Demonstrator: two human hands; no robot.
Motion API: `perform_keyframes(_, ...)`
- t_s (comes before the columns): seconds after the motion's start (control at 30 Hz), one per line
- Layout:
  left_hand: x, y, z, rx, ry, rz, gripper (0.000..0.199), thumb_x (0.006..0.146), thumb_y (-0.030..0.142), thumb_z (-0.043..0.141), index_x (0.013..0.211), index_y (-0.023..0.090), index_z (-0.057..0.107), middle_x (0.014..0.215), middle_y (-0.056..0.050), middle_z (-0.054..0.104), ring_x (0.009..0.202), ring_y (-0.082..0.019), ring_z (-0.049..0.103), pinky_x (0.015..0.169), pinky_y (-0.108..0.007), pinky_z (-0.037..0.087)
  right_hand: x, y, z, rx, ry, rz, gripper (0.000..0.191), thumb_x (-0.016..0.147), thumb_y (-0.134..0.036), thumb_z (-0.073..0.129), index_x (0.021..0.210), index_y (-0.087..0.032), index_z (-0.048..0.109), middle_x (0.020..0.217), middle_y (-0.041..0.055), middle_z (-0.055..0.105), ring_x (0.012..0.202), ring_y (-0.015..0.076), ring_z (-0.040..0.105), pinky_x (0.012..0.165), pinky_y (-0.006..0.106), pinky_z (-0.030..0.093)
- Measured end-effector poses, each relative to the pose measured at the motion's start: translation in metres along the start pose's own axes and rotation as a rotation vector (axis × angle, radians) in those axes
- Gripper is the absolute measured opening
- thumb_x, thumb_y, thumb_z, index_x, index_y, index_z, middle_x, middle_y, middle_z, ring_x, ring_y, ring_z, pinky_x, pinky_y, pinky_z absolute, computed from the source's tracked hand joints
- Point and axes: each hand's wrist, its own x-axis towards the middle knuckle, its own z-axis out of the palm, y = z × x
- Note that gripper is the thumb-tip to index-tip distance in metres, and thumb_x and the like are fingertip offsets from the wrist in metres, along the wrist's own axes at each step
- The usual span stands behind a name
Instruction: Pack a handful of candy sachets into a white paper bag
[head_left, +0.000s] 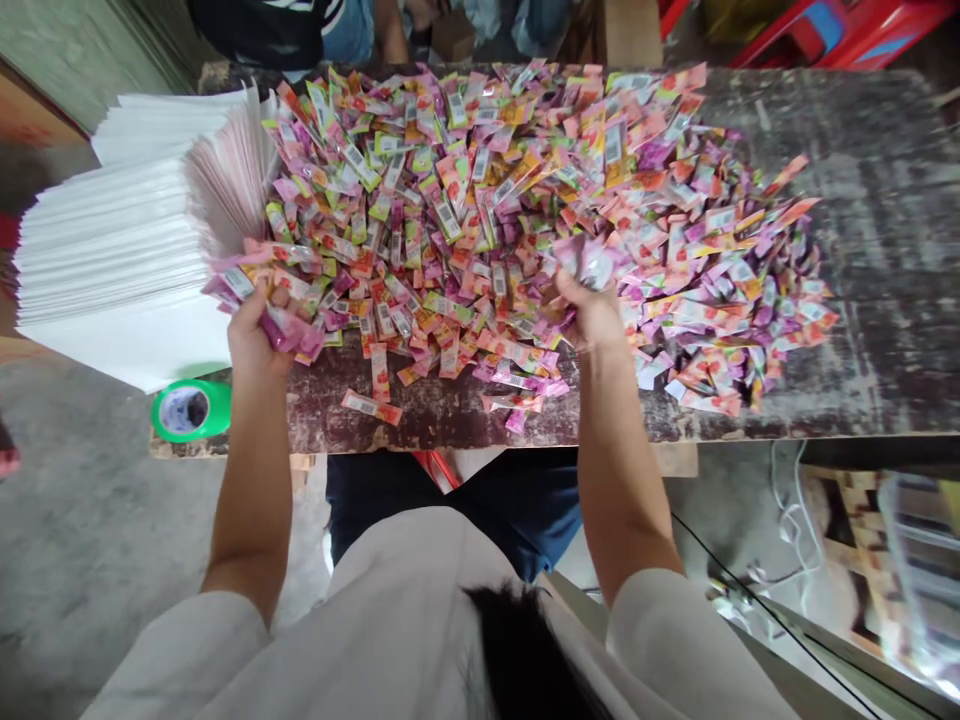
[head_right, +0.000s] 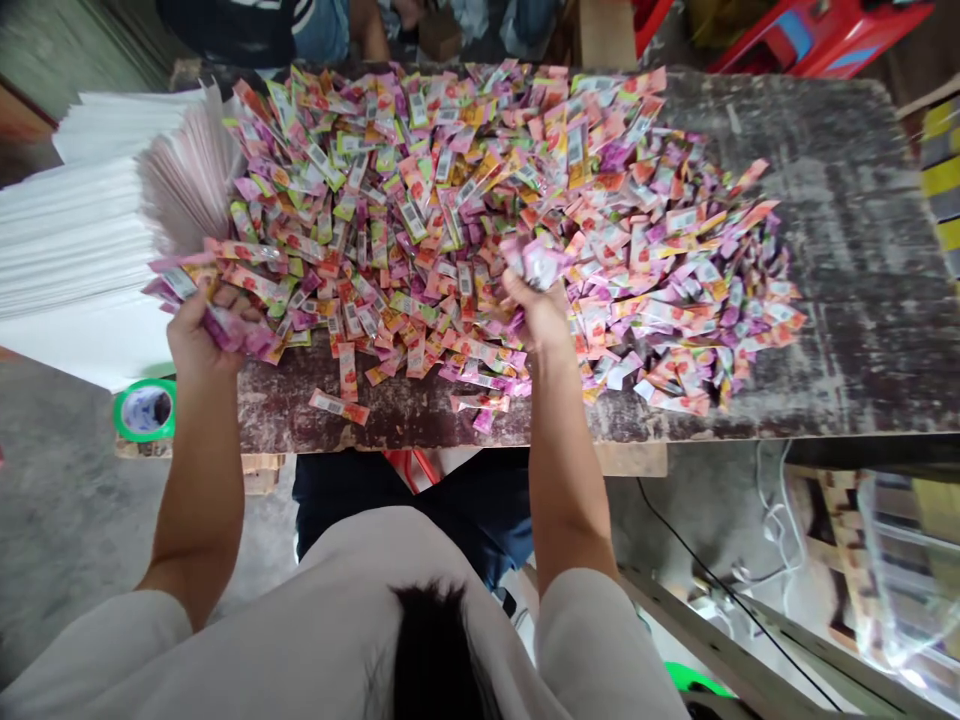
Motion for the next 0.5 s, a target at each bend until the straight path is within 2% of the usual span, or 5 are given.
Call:
perform_keyframes(0.13,-0.016,-0.03,-0.018,-0.066,0.067,-0.153,0.014,0.088,0.022,0.061,0.074,0.02,0.061,0.052,0.004,0.043,0.045,-0.005,0.039,0.054,-0.018,0.051,-0.024,0.024,0.006,-0.006,-0.003,0.141,0.049,0.048,-0.045,0.088,0.075,-0.023,0.054,0.058,-0.0051,0.059,0.052,0.0148,0.059,0.052,0.034,0.058)
perform_keyframes(0.23,-0.025,-0.06,-0.028,-0.011,0.12,-0.309,0.012,0.078,0.022,0.07,0.07,0.02,0.06,0.051,0.004,0.048,0.048,-0.007,0.05,0.055,-0.022,0.054,-0.032,0.038,0.002,0.023,0.022,0.14,0.05,0.049,-0.051,0.085,0.071,-0.023,0.05,0.056,-0.0043,0.058,0.054,0.0168,0.062,0.052,0.033,0.057)
perform_keyframes(0.3,-0.026,-0.075,-0.028,0.059,0.137,-0.351,0.019,0.071,0.026,0.076,0.068,0.02,0.058,0.058,0.002,0.056,0.054,-0.011,0.058,0.054,-0.024,0.054,-0.029,0.043,-0.007,0.008,0.065,0.106,0.049,0.051,-0.053,0.083,0.068,-0.024,0.046,0.051,-0.0057,0.053,0.051,0.0166,0.06,0.05,0.032,0.055)
perform_keyframes(0.4,-0.02,-0.09,-0.013,0.212,0.096,-0.264,0.024,0.061,0.027,0.08,0.068,0.019,0.058,0.065,0.001,0.061,0.058,-0.013,0.061,0.055,-0.025,0.053,-0.02,0.048,-0.022,-0.068,0.177,0.027,0.049,0.052,-0.05,0.082,0.063,-0.024,0.043,0.045,-0.008,0.046,0.042,0.0132,0.052,0.041,0.028,0.048)
perform_keyframes(0.5,-0.011,-0.102,0.024,0.561,-0.101,-0.029,0.022,0.061,0.026,0.078,0.072,0.017,0.062,0.069,0.0,0.063,0.067,-0.014,0.063,0.066,-0.027,0.054,-0.011,0.052,-0.025,-0.176,0.225,0.042,0.046,0.051,-0.043,0.084,0.061,-0.023,0.044,0.042,-0.0081,0.045,0.034,0.0097,0.041,0.032,0.024,0.037)
